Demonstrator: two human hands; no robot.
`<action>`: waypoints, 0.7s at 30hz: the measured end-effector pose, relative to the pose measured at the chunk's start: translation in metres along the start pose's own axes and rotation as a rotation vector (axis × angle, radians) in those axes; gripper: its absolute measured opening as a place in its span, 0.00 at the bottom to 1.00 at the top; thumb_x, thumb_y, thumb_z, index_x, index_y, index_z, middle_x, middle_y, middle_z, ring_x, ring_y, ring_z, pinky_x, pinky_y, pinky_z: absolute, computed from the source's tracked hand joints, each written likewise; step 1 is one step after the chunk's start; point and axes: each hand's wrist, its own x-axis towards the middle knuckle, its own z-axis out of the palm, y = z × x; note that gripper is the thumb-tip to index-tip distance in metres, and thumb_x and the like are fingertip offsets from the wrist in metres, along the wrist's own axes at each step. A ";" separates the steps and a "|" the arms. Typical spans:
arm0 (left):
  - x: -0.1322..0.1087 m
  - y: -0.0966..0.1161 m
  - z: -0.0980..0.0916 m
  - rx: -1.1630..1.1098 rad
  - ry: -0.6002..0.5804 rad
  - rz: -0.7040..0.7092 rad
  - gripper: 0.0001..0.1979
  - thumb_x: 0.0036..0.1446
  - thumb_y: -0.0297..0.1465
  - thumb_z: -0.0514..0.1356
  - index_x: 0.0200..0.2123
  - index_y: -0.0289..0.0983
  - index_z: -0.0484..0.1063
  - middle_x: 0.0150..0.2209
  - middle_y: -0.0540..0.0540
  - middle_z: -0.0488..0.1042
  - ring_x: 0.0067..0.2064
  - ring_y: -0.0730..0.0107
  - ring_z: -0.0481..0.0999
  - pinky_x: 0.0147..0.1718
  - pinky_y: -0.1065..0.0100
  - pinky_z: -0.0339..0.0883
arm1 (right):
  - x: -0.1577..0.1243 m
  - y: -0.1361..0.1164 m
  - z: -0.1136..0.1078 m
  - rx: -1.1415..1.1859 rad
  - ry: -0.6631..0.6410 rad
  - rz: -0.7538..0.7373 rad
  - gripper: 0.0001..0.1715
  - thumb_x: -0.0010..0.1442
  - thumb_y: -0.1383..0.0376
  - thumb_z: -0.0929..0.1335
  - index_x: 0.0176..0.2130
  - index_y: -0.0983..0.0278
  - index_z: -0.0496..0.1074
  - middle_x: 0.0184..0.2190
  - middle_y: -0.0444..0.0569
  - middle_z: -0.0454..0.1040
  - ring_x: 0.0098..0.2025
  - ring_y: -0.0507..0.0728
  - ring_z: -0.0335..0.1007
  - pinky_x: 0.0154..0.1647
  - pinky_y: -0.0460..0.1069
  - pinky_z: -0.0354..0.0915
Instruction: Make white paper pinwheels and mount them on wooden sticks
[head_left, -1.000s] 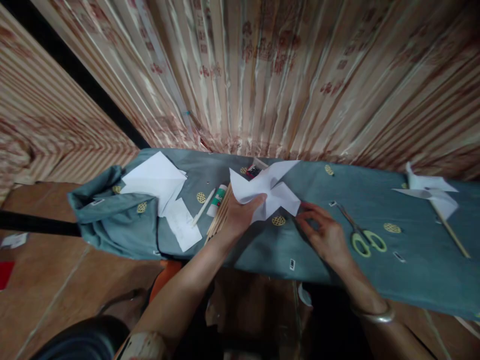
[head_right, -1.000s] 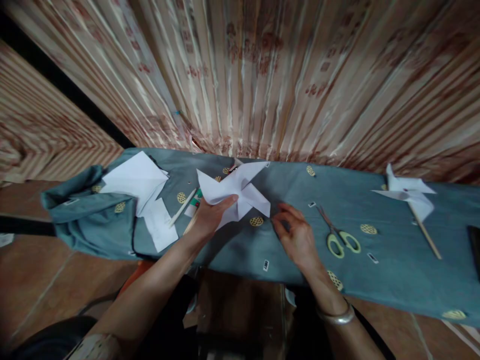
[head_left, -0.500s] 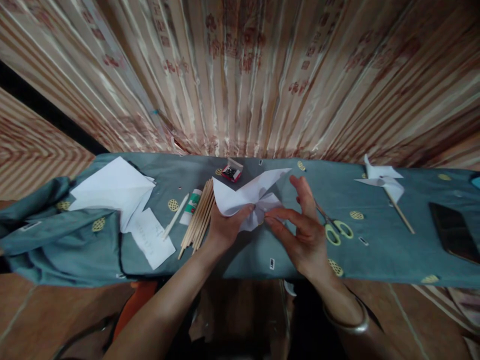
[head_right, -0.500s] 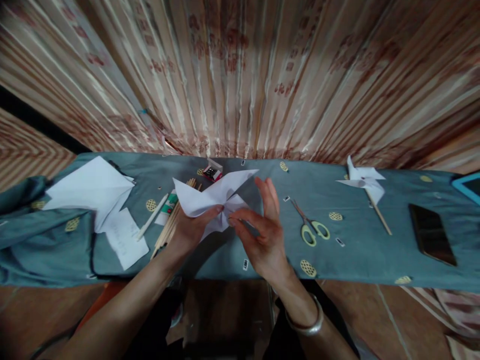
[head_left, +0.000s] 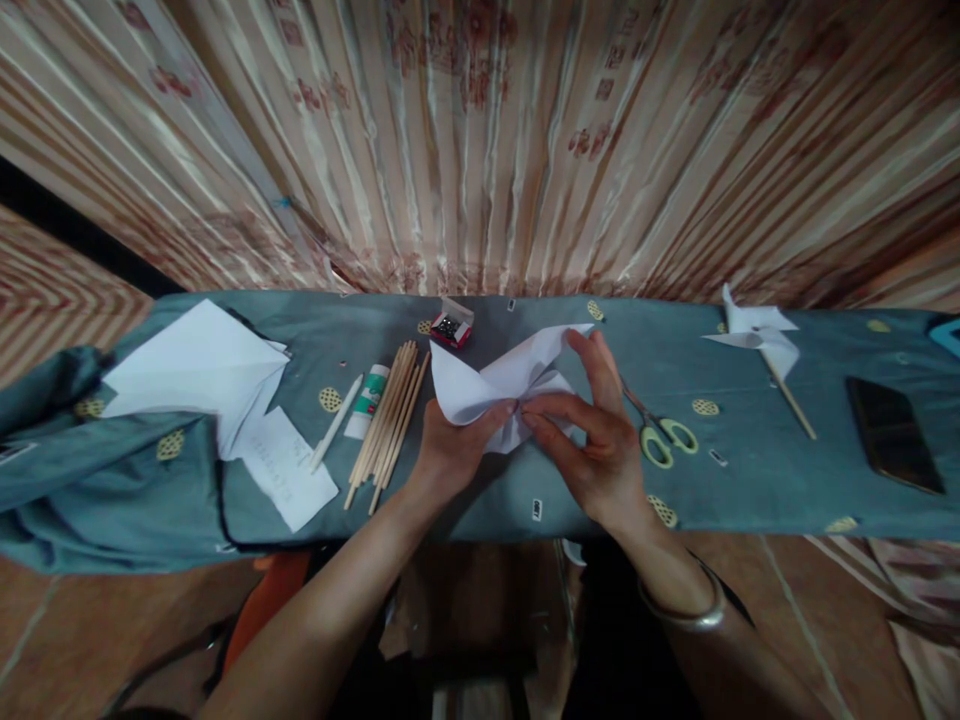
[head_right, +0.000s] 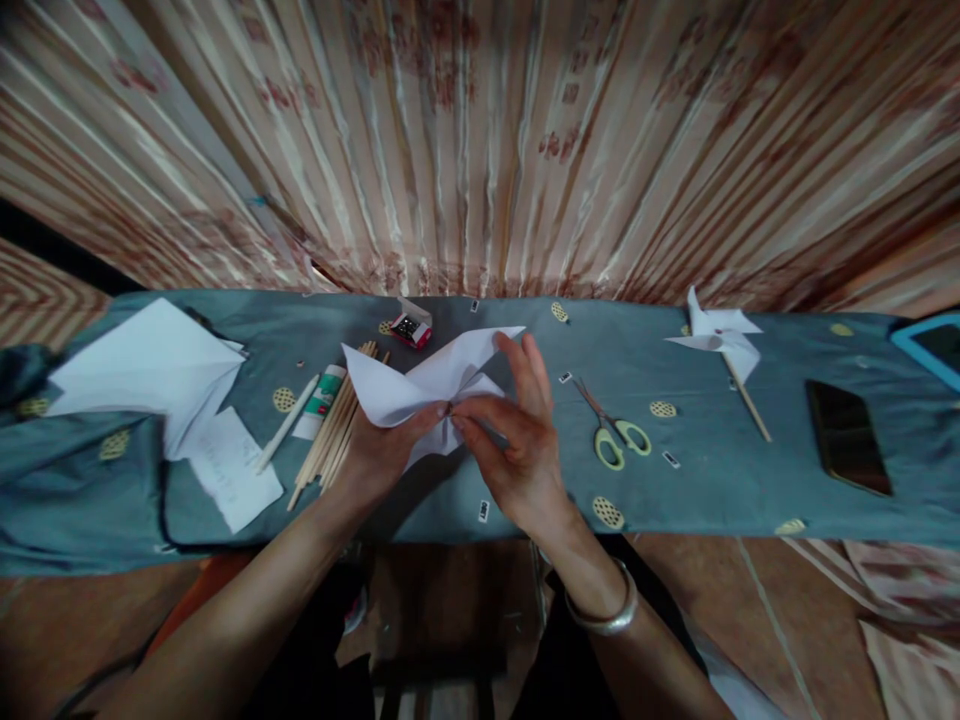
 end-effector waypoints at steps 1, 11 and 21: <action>0.000 0.000 0.000 0.000 -0.003 -0.006 0.16 0.37 0.33 0.72 0.33 0.33 0.79 0.32 0.45 0.81 0.31 0.65 0.78 0.32 0.66 0.73 | 0.000 0.000 0.000 0.001 -0.003 0.004 0.06 0.61 0.64 0.68 0.36 0.57 0.78 0.69 0.38 0.52 0.72 0.65 0.37 0.70 0.69 0.41; -0.001 -0.003 -0.001 0.057 -0.020 0.009 0.14 0.40 0.35 0.71 0.31 0.33 0.79 0.31 0.44 0.81 0.30 0.65 0.78 0.30 0.67 0.72 | 0.000 0.003 0.001 0.009 -0.009 0.007 0.06 0.61 0.64 0.68 0.36 0.58 0.77 0.68 0.40 0.54 0.72 0.65 0.39 0.69 0.68 0.42; 0.001 -0.004 -0.003 0.068 -0.030 0.025 0.14 0.40 0.34 0.71 0.31 0.33 0.79 0.30 0.45 0.80 0.30 0.66 0.77 0.30 0.68 0.72 | 0.001 0.003 0.001 0.040 -0.022 0.050 0.05 0.61 0.65 0.68 0.35 0.59 0.77 0.67 0.42 0.57 0.72 0.64 0.40 0.70 0.68 0.41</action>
